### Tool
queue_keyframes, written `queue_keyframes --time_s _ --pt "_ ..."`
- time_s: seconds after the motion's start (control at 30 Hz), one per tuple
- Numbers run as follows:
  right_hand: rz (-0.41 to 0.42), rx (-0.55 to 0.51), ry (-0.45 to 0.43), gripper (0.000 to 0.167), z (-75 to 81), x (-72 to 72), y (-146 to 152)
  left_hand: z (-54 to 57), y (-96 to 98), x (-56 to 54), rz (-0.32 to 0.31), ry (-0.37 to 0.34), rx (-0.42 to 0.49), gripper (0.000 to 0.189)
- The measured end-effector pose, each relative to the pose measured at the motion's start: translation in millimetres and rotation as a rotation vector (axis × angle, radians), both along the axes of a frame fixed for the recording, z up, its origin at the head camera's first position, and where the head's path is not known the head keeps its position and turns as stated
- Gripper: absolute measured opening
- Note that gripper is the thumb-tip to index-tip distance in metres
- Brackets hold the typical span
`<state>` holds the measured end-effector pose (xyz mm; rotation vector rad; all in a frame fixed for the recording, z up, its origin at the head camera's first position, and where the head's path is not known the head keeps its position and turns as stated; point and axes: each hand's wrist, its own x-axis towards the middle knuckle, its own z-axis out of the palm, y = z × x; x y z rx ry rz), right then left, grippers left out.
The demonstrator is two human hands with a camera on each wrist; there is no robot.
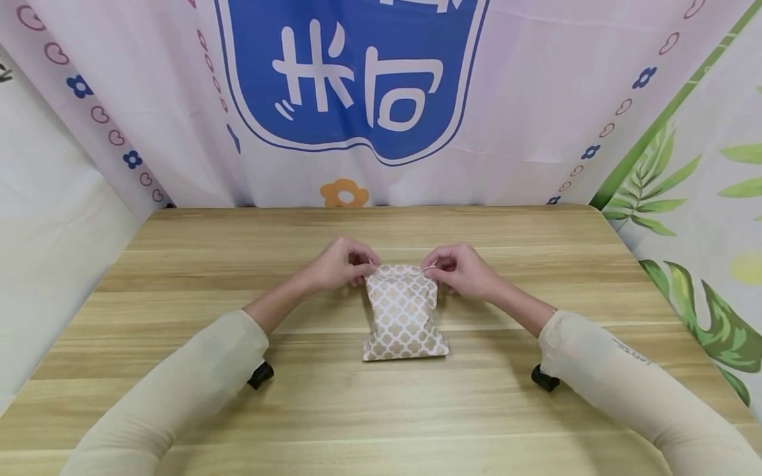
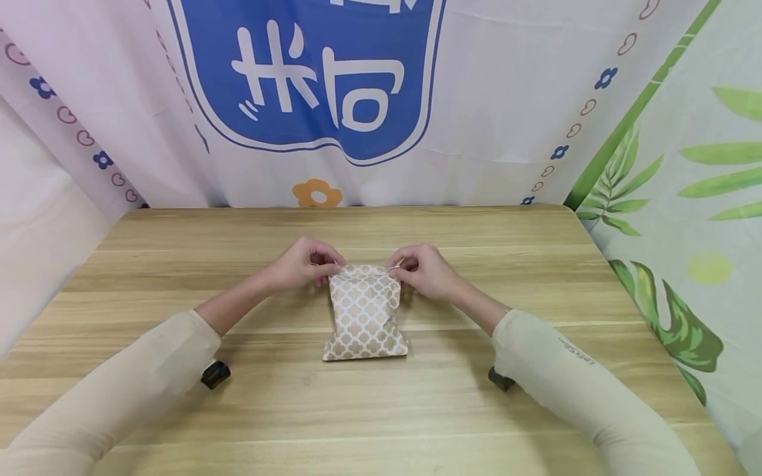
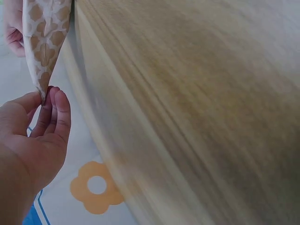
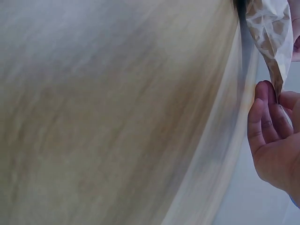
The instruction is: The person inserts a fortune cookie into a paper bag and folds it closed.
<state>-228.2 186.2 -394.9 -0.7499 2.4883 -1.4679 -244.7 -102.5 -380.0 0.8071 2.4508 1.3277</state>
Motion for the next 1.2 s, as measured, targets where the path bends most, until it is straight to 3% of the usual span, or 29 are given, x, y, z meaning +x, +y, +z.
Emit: queue_keyframes --time_s 0.27,0.53,0.77,1.2 --pt "0.028 0.026 -0.037 0.01 -2.0 1.5 -1 -2.5 -1.6 0.8 -0.023 -0.027 -0.002 0.015" --pt "0.019 0.044 -0.017 0.013 -0.4 4.3 -2 -4.0 -2.9 1.7 -0.013 -0.05 -0.01 0.015" --pt "0.01 0.056 0.012 0.016 -1.4 4.4 -1 -5.5 -4.4 2.2 -0.011 -0.029 -0.006 0.016" --pt "-0.033 0.047 -0.064 0.02 2.4 9.7 1 -4.9 -11.0 6.1 0.013 -0.041 0.01 0.019"
